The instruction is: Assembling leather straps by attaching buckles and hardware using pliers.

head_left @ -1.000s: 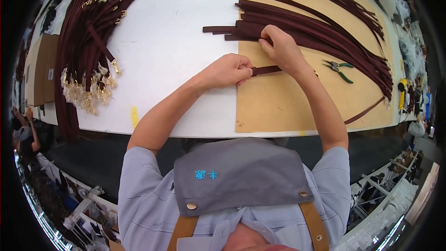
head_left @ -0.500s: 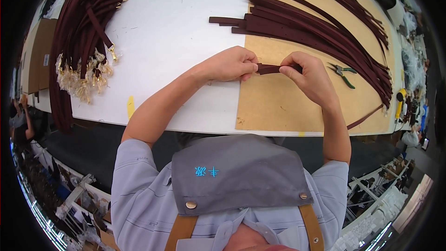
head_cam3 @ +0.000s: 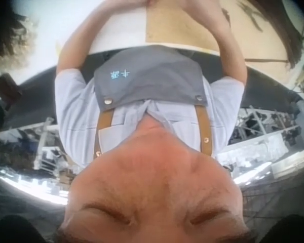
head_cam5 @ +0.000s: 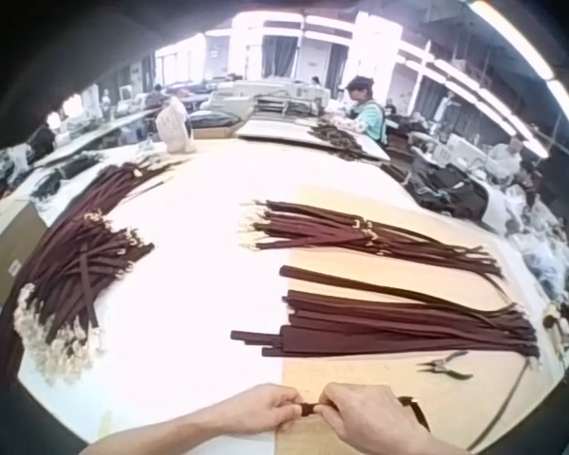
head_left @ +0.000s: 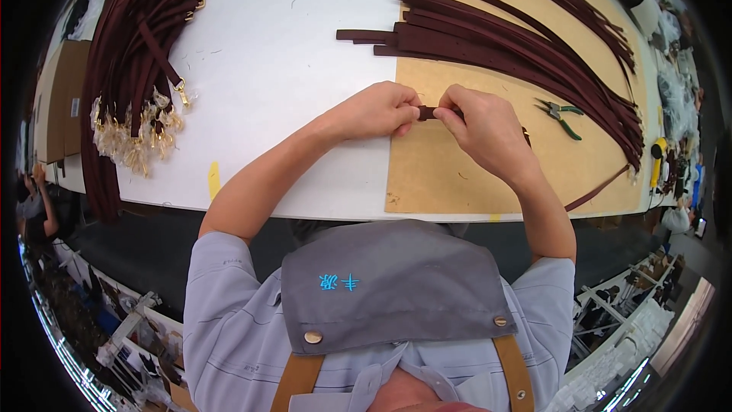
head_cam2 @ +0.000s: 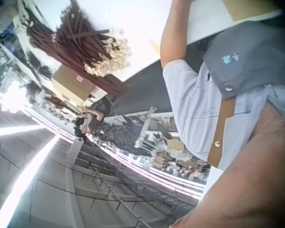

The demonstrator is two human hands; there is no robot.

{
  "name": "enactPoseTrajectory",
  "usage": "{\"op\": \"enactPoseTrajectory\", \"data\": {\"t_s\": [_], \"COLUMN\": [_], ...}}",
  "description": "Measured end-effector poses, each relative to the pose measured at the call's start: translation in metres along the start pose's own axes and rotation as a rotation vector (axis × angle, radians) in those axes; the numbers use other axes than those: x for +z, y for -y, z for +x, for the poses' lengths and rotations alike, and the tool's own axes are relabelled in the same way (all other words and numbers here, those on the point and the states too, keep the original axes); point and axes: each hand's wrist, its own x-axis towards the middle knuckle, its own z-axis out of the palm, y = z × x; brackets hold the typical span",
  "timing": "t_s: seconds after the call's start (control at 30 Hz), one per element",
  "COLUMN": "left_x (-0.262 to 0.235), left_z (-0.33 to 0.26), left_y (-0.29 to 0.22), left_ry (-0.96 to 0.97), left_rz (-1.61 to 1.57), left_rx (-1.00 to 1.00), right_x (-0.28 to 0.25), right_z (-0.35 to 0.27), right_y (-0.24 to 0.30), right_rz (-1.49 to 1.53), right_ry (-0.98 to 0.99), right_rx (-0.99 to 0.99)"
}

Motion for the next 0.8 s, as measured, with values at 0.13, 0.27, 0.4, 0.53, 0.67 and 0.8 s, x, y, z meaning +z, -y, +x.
{"op": "enactPoseTrajectory", "data": {"t_s": [0.13,0.27,0.4,0.53,0.67,0.8], "left_x": [0.0,0.003,0.004,0.008,0.009,0.012], "left_z": [-0.002,-0.003,-0.003,-0.002,-0.003,-0.005], "left_y": [-0.004,0.0,0.0,0.003,0.0,-0.002], "left_ry": [0.018,-0.009,0.022,0.001,-0.036,-0.05], "left_rz": [0.065,0.061,0.045,-0.005,0.009,0.054], "left_rx": [0.013,0.059,0.047,0.053,0.064,0.088], "right_x": [0.0,0.011,0.014,0.022,0.033,0.042], "right_z": [0.001,-0.002,-0.005,-0.013,-0.018,-0.019], "right_y": [-0.001,-0.007,-0.01,-0.003,-0.004,-0.004], "right_rz": [0.053,0.164,0.377,0.336,0.293,0.228], "right_ry": [0.021,-0.018,-0.024,-0.106,-0.245,-0.318], "right_rx": [0.089,0.14,0.245,0.291,0.206,0.194]}}
